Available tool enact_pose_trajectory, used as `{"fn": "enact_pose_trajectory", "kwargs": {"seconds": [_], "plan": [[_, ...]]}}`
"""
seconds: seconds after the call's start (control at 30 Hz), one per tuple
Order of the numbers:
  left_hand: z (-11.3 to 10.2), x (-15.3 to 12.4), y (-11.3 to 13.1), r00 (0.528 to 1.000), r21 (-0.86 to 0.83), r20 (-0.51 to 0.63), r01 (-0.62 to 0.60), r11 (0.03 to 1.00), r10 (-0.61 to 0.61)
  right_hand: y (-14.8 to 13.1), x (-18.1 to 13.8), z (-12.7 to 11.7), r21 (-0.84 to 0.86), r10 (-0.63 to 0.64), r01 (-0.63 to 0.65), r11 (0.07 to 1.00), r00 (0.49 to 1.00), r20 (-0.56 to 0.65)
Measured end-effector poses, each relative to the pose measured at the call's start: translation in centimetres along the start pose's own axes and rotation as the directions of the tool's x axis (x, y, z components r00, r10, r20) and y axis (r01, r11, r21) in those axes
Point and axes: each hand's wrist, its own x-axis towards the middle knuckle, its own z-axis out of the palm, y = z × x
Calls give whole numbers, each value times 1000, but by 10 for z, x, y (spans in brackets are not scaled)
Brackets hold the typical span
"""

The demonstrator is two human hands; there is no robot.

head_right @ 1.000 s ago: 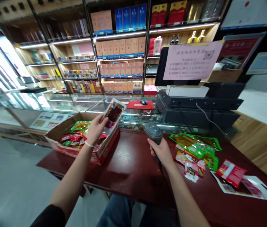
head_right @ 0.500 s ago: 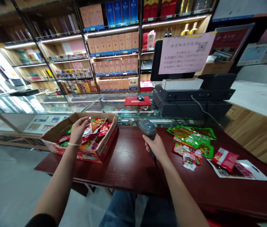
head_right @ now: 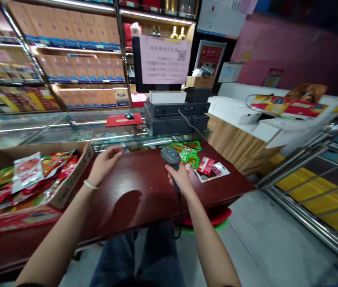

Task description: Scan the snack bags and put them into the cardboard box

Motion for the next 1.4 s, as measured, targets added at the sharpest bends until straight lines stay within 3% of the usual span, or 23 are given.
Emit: {"fn": "enact_pose_trajectory", "kwargs": {"seconds": [0.17,0.33,0.43,0.57,0.8,0.93,1.0,1.1,1.17,1.27,1.4], "plan": [[120,0,7,946,76,308,-129,989,100,7,-6,-66,37,21,-17,999,992,-124],[217,-12,-3,870,185,475,-248,951,134,16,-11,-109,55,35,-23,998,976,-214],[253,-25,-14,900,271,426,-225,936,92,21,-13,-120,59,30,-17,998,972,-231],[269,-31,-23,935,251,350,-151,956,56,25,-11,-122,77,42,-25,997,973,-228],[250,-16,-31,899,46,436,23,999,-41,21,-5,-106,84,61,-44,996,975,-212],[216,-10,-46,938,-148,312,206,967,-152,10,-2,-87,74,18,-8,997,990,-141],[188,-4,-55,919,-333,256,374,866,-299,5,2,-73,76,14,-6,997,995,-100],[134,5,-70,832,-618,265,534,577,-487,-1,10,-44,91,27,-26,996,999,-16],[99,7,-80,825,-732,250,504,459,-508,-4,19,-20,114,29,-37,993,997,69],[61,3,-97,863,-790,235,438,430,-448,-7,35,19,155,19,-52,987,978,208],[42,-4,-120,872,-816,183,392,425,-453,-7,58,67,191,-22,-39,981,952,305]]}}
